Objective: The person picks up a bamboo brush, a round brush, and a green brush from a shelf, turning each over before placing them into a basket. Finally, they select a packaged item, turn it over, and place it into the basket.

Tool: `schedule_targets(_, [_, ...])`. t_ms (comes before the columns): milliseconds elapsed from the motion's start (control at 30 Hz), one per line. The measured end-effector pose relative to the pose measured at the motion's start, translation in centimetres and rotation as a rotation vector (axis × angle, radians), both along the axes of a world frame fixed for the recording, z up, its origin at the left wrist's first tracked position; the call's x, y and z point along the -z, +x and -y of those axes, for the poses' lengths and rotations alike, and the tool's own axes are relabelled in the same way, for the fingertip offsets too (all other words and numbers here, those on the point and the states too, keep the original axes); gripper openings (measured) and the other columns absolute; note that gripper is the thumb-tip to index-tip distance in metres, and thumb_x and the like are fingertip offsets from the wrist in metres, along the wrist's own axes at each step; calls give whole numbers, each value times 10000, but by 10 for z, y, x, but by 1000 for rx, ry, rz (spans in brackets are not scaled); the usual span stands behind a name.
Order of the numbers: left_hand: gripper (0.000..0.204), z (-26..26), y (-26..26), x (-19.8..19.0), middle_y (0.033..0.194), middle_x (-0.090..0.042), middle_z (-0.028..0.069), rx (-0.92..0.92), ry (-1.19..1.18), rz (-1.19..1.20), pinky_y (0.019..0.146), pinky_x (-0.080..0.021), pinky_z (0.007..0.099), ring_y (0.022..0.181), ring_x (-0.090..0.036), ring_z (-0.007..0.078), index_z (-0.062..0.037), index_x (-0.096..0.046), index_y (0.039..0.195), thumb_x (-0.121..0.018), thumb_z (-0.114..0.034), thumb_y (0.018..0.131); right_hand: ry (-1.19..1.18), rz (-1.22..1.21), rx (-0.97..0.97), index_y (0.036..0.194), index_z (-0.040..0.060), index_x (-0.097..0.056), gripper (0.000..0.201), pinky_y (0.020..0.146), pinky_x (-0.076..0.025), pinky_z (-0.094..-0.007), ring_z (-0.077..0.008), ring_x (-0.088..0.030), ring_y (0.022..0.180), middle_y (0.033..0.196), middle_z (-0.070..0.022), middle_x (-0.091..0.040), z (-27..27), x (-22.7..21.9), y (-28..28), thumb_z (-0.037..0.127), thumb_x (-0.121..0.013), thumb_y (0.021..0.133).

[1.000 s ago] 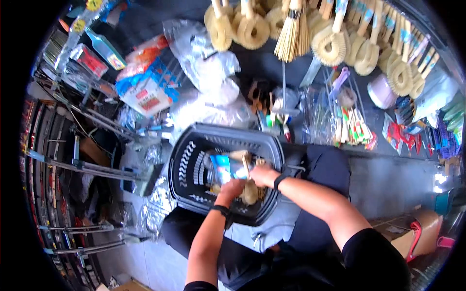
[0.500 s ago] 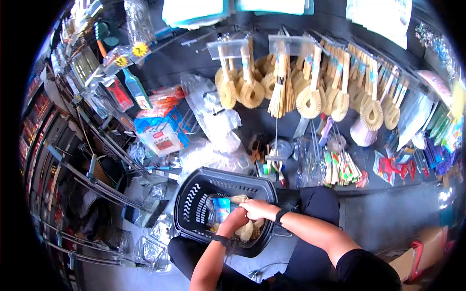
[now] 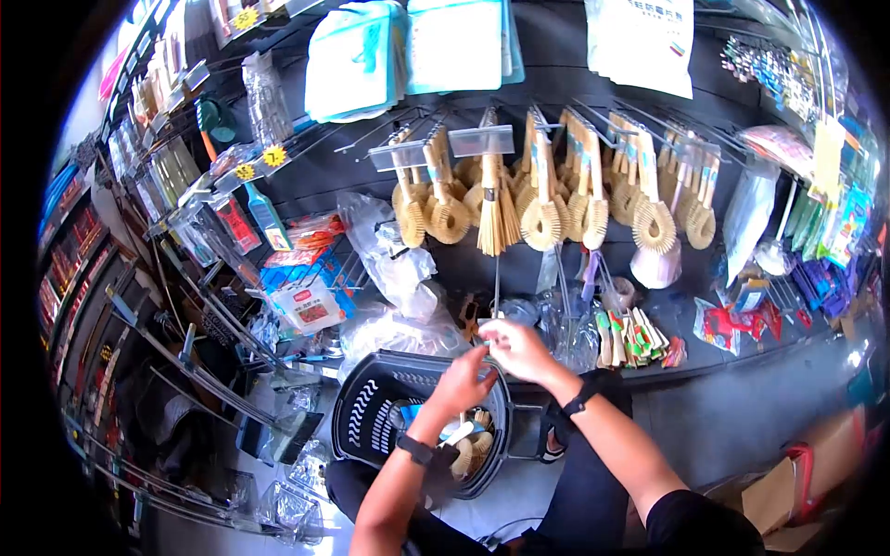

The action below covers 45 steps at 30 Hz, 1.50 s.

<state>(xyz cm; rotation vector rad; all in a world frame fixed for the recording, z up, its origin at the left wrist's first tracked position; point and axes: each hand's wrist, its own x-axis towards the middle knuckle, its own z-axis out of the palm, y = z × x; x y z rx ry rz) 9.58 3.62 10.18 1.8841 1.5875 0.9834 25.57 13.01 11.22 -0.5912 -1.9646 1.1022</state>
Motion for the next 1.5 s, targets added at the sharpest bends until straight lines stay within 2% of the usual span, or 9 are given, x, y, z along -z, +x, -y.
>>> schedule_targets(167, [376, -30, 13, -71, 1123, -714, 162, 65, 4, -13, 821, -585, 357, 922, -734, 236, 12, -583, 1261, -650, -42, 894, 73, -167, 354, 1269, 6, -607, 380, 900, -571, -335, -211, -684, 1067, 1195, -131, -687, -52, -61, 35, 2, -651, 892])
schedule_targets(267, [382, -50, 18, -95, 1076, -731, 156, 74, 109, -84, 757, -577, 355, 876, -734, 222, 19, -592, 1258, -649, -79, 893, 412, -203, 667, 1299, 1, -541, 495, 945, -522, -436, -397, -626, 1107, 1169, -228, -627, -94, -75, 45, 86, -727, 849])
schedule_targets(433, [416, -105, 48, -85, 1161, -699, 174, -3, 88, 37, 829, -567, 335, 991, -705, 208, 53, -572, 1279, -665, -95, 902, 520, -57, 997, 1282, 6, -524, 565, 915, -534, -497, -452, -607, 1103, 1245, -255, -550, -129, -74, 39, 242, -787, 841])
schedule_targets(667, [400, -157, 61, -63, 1201, -653, 150, -157, 177, 156, 867, -550, 335, 999, -674, 212, 39, -549, 1270, -648, -40, 891, 301, -56, 1005, 1204, 29, -528, 497, 776, -580, -510, -460, -651, 978, 1184, -241, -551, -143, -56, 13, 197, -785, 814])
schedule_targets(900, [419, -176, 70, -48, 1238, -490, 202, -227, 424, 307, 994, -480, 419, 1135, -577, 331, 26, -486, 1323, -594, -74, 930, 186, -504, 774, 1141, -17, -555, 371, 772, -549, -453, -412, -676, 917, 998, -237, -669, -155, -39, 1, 111, -709, 829])
schedule_targets(1033, [569, -193, 64, -60, 1454, -439, 180, -235, 353, 657, 1045, -454, 354, 1246, -527, 245, 31, -316, 1490, -591, -146, 1025, -90, -631, 491, 1251, -61, -556, 415, 779, -547, -319, -200, -709, 877, 1032, -207, -720, -137, -47, 4, 90, -665, 880])
schedule_targets(1067, [556, -199, 62, -58, 1416, -503, 84, -277, 375, 661, 888, -551, 336, 1173, -577, 189, -99, -304, 1533, -567, -216, 1058, -104, -648, 431, 1254, -64, -558, 410, 780, -545, -312, -179, -698, 879, 1026, -193, -719, -135, -47, 4, 79, -658, 883])
schedule_targets(1167, [438, -183, 66, -84, 1285, -641, 67, -113, 214, 975, 929, -549, 334, 1132, -624, 148, -61, -460, 1445, -588, -217, 1056, -127, -682, 309, 1277, -74, -554, 411, 794, -540, -289, -117, -662, 900, 1027, -135, -715, -129, -49, 7, 33, -635, 888])
schedule_targets(1500, [316, -151, 58, -89, 1222, -637, 47, -41, 218, 855, 897, -554, 306, 1073, -642, 131, -63, -489, 1369, -546, -158, 1074, -169, -712, 233, 1240, -85, -580, 415, 790, -541, -267, -85, -646, 910, 1024, -94, -704, -92, -57, 13, -16, -654, 838])
